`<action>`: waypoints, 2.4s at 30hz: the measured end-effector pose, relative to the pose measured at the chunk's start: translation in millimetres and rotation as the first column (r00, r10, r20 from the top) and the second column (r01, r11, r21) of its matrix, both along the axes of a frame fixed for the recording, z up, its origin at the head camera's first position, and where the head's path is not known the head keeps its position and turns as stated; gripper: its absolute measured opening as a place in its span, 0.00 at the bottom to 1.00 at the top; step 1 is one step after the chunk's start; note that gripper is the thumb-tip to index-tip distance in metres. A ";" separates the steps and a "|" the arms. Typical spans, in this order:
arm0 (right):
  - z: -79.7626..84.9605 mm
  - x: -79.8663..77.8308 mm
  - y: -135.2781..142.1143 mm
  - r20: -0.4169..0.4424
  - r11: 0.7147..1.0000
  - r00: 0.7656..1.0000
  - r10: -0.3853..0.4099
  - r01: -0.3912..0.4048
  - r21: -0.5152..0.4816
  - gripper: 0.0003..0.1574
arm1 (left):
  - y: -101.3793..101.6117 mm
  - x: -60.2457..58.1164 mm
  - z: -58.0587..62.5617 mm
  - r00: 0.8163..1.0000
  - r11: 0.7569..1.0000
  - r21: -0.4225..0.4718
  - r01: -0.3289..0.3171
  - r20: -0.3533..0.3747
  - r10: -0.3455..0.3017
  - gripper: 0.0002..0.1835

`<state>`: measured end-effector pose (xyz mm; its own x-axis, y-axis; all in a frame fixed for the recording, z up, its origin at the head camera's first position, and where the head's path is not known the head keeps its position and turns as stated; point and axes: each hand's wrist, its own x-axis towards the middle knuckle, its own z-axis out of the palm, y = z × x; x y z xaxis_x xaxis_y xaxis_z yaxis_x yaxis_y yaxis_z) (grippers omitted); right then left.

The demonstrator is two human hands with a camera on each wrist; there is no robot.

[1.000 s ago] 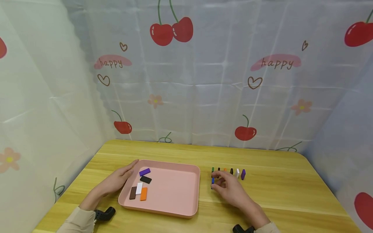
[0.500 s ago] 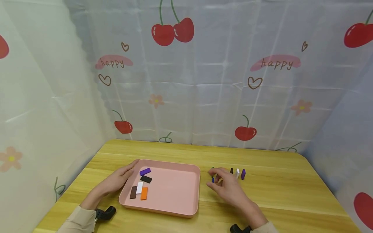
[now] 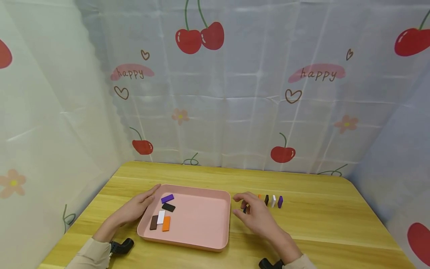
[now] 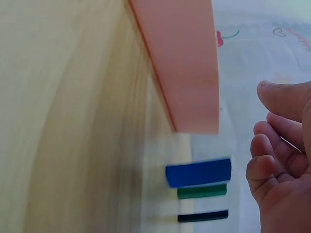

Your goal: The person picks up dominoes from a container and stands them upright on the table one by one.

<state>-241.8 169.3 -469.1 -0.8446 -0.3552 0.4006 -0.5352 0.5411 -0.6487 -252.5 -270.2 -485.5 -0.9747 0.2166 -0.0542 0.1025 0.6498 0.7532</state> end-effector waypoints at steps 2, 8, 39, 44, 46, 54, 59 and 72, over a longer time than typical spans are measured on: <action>3.1 -0.8 -4.0 0.003 1.000 1.000 0.006 -0.006 0.010 0.19 | -0.1 0.1 0.4 1.000 1.000 -0.002 -0.002 -0.002 0.002 0.28; 12.6 -2.0 -22.6 0.043 0.999 0.998 0.044 -0.044 0.013 0.17 | 0.5 1.6 2.1 1.000 1.000 0.001 0.013 -0.010 -0.013 0.28; 30.8 -42.5 -138.5 0.182 0.941 0.949 0.256 -0.288 0.179 0.19 | -2.7 -0.1 -0.7 1.000 1.000 0.005 0.023 -0.017 -0.023 0.29; 21.4 -50.8 -151.4 0.208 0.931 0.941 0.266 -0.307 0.197 0.18 | 0.0 0.3 0.5 1.000 1.000 0.013 0.003 0.003 -0.003 0.28; 18.2 -52.4 -156.4 0.222 0.926 0.936 0.274 -0.319 0.202 0.18 | 0.5 0.4 0.8 1.000 1.000 0.013 0.001 0.003 -0.001 0.28; 8.9 -56.9 -175.6 0.207 0.887 0.912 0.353 -0.397 0.237 0.14 | 0.0 -1.6 2.4 1.000 1.000 0.013 0.001 0.003 -0.001 0.28; 5.7 -59.0 -184.8 0.178 0.823 0.887 0.427 -0.463 0.329 0.15 | -1.2 -1.9 1.7 1.000 1.000 -0.008 0.002 -0.010 -0.002 0.28; -4.7 -61.3 -185.0 0.141 0.785 0.881 0.451 -0.467 0.407 0.09 | 0.0 -0.4 1.9 1.000 1.000 0.008 0.008 -0.017 -0.008 0.28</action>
<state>-303.2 -15.7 -473.8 -0.5493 -0.8299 0.0980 -0.7716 0.4587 -0.4407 -252.9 -270.2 -483.5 -0.9738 0.2248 -0.0356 0.1207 0.6426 0.7566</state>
